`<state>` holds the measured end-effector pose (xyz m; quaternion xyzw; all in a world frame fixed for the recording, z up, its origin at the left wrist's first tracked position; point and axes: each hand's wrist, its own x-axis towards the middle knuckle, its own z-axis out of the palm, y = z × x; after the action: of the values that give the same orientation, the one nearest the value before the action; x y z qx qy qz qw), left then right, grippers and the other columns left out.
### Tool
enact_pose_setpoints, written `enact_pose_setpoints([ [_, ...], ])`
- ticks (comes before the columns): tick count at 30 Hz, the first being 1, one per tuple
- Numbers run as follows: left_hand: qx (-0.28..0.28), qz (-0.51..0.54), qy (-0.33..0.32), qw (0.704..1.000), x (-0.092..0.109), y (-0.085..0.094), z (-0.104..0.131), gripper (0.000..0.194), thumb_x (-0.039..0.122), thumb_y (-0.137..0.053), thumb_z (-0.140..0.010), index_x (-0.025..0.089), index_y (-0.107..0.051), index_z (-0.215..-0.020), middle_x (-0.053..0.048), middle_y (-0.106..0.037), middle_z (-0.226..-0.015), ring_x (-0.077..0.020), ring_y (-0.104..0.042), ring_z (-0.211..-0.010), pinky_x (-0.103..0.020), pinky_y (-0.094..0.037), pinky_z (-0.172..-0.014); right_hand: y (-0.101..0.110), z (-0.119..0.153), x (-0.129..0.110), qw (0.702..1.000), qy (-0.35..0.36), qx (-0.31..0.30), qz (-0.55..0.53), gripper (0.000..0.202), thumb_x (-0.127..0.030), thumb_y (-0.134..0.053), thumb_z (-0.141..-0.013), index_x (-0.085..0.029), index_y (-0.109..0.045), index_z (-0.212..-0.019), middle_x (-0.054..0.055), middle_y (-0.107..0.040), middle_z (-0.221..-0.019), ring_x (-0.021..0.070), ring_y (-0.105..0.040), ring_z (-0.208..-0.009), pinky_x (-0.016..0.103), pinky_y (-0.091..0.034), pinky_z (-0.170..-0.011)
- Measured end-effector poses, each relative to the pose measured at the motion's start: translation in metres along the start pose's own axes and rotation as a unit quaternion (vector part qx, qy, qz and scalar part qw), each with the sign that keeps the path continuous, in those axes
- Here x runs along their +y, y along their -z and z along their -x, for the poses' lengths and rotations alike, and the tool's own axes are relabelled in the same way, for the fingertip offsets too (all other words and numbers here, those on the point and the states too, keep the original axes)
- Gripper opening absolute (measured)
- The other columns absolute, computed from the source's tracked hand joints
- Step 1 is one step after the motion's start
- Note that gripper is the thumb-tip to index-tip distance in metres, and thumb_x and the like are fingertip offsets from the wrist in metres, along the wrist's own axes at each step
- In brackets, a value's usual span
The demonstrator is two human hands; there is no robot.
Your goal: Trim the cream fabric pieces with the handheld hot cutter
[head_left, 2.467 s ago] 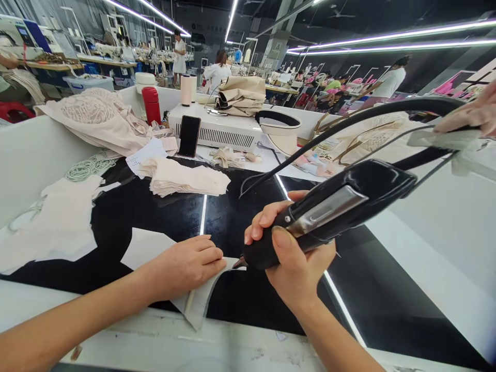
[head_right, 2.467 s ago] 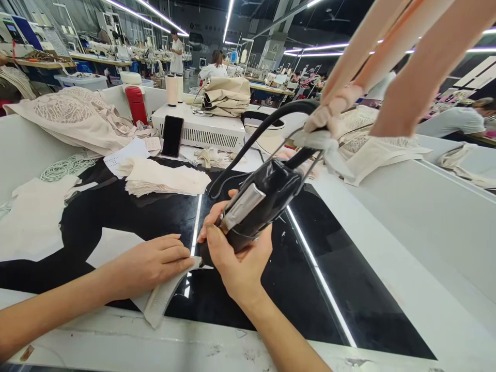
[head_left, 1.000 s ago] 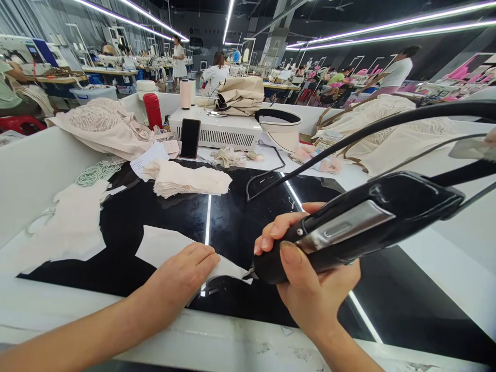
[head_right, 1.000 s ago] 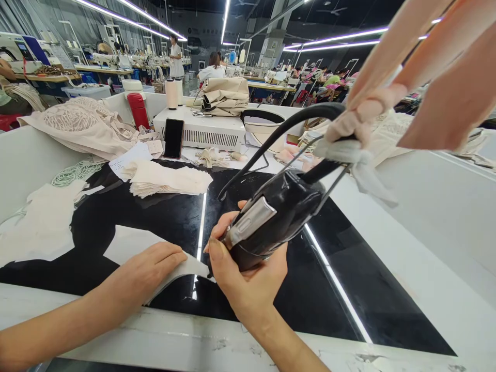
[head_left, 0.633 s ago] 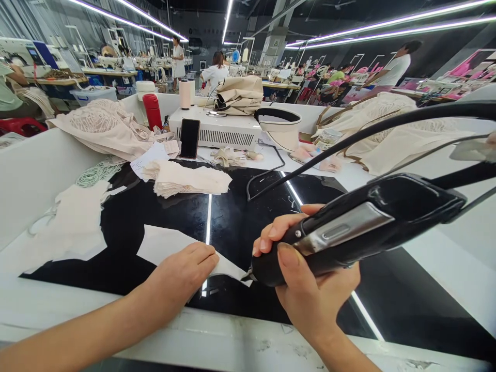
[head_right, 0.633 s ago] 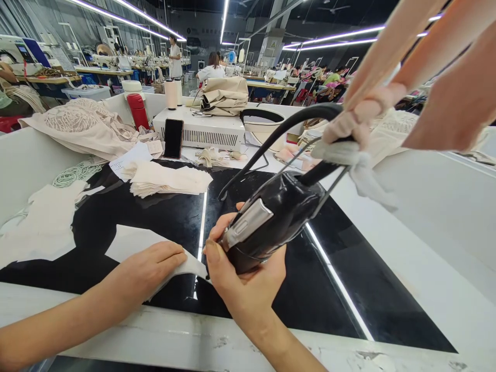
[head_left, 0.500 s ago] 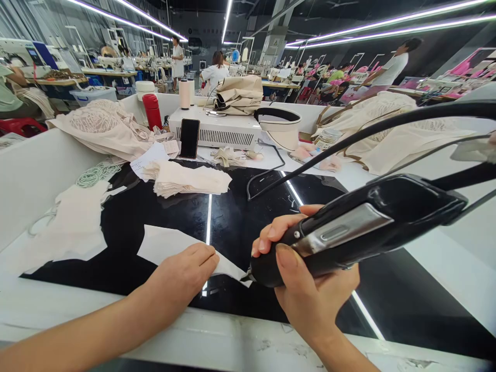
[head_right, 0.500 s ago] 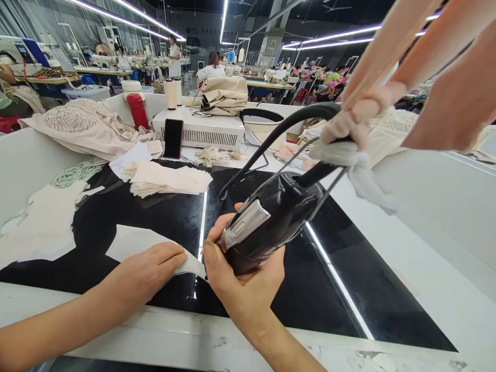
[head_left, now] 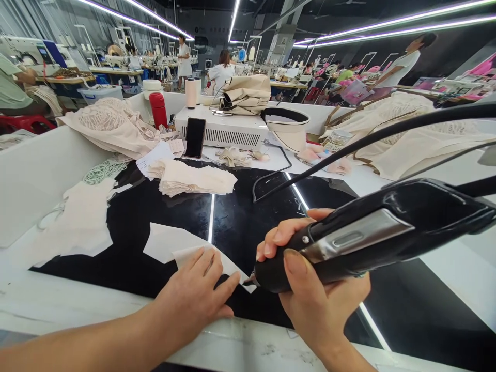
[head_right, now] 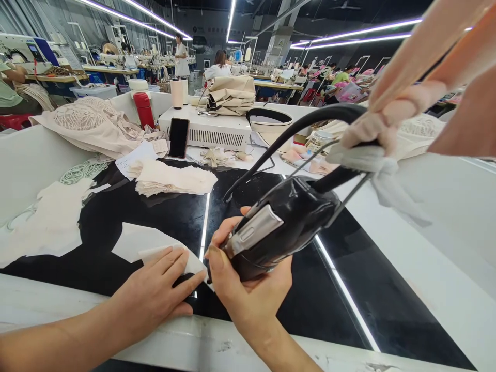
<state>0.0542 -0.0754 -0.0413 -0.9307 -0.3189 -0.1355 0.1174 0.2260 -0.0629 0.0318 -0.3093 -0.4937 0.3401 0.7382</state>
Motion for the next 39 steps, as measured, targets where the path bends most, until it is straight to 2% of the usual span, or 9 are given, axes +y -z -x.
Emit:
enact_pose_setpoints([
  [6, 0.013, 0.005, 0.008, 1.0, 0.004, -0.005, 0.001, 0.065, 0.061, -0.074, -0.09, 0.019, -0.057, -0.136, -0.022, -0.069, -0.126, -0.0354, -0.068, -0.12, -0.048, -0.055, -0.104, -0.002, -0.012, 0.002, 1.0, 0.018, 0.006, -0.015, 0.038, -0.03, -0.087, -0.081, -0.028, -0.065, -0.112, -0.002, -0.066, -0.078, 0.0151, -0.063, -0.057, 0.03, -0.057, -0.049],
  [11, 0.013, 0.02, 0.01, 1.0, 0.003, -0.005, 0.001, 0.065, 0.062, -0.075, -0.088, 0.017, -0.059, -0.132, -0.023, -0.069, -0.125, -0.0366, -0.068, -0.121, -0.049, -0.056, -0.104, -0.006, -0.023, 0.011, 1.0, 0.023, 0.015, -0.003, 0.037, -0.03, -0.085, -0.082, -0.028, -0.062, -0.111, -0.005, -0.065, -0.078, 0.0147, -0.062, -0.055, 0.031, -0.056, -0.049],
  [20, 0.016, 0.035, 0.007, 0.999, 0.002, -0.004, 0.003, 0.066, 0.058, -0.077, -0.089, 0.017, -0.058, -0.136, -0.025, -0.067, -0.13, -0.0383, -0.067, -0.123, -0.052, -0.057, -0.103, -0.011, -0.019, 0.021, 1.0, 0.007, -0.002, -0.017, 0.043, -0.032, -0.084, -0.082, -0.028, -0.057, -0.115, -0.006, -0.065, -0.08, 0.0122, -0.062, -0.056, 0.028, -0.056, -0.05],
  [25, 0.011, 0.031, -0.003, 0.999, 0.0, -0.005, 0.005, 0.064, 0.057, -0.075, -0.091, 0.017, -0.057, -0.138, -0.025, -0.067, -0.13, -0.0376, -0.068, -0.124, -0.051, -0.058, -0.102, -0.014, -0.02, 0.023, 1.0, 0.006, -0.008, -0.01, 0.038, -0.025, -0.079, -0.084, -0.027, -0.054, -0.113, -0.006, -0.065, -0.08, 0.0112, -0.063, -0.055, 0.027, -0.057, -0.05],
  [30, 0.019, 0.036, -0.004, 0.999, -0.001, -0.006, 0.005, 0.065, 0.057, -0.078, -0.088, 0.017, -0.058, -0.136, -0.025, -0.067, -0.129, -0.0383, -0.068, -0.123, -0.052, -0.059, -0.102, -0.02, -0.024, 0.026, 1.0, 0.008, -0.002, -0.019, 0.039, -0.018, -0.076, -0.08, -0.027, -0.051, -0.109, -0.008, -0.066, -0.078, 0.0105, -0.061, -0.054, 0.026, -0.055, -0.049],
  [35, 0.032, 0.043, -0.004, 0.999, -0.002, -0.005, 0.004, 0.065, 0.058, -0.079, -0.087, 0.017, -0.06, -0.133, -0.026, -0.068, -0.128, -0.0382, -0.069, -0.122, -0.052, -0.059, -0.1, -0.024, -0.027, 0.028, 1.0, 0.004, -0.006, -0.01, 0.028, -0.016, -0.073, -0.08, -0.025, -0.051, -0.096, -0.009, -0.066, -0.077, 0.0091, -0.061, -0.053, 0.024, -0.053, -0.046],
  [39, 0.04, 0.043, -0.003, 0.998, -0.002, -0.003, 0.002, 0.065, 0.058, -0.082, -0.084, 0.017, -0.062, -0.13, -0.025, -0.069, -0.126, -0.0375, -0.07, -0.12, -0.05, -0.06, -0.1, -0.023, -0.029, 0.03, 1.0, 0.01, -0.01, -0.018, 0.032, -0.019, -0.074, -0.08, -0.026, -0.052, -0.102, -0.008, -0.066, -0.078, 0.0094, -0.061, -0.053, 0.025, -0.055, -0.048],
])
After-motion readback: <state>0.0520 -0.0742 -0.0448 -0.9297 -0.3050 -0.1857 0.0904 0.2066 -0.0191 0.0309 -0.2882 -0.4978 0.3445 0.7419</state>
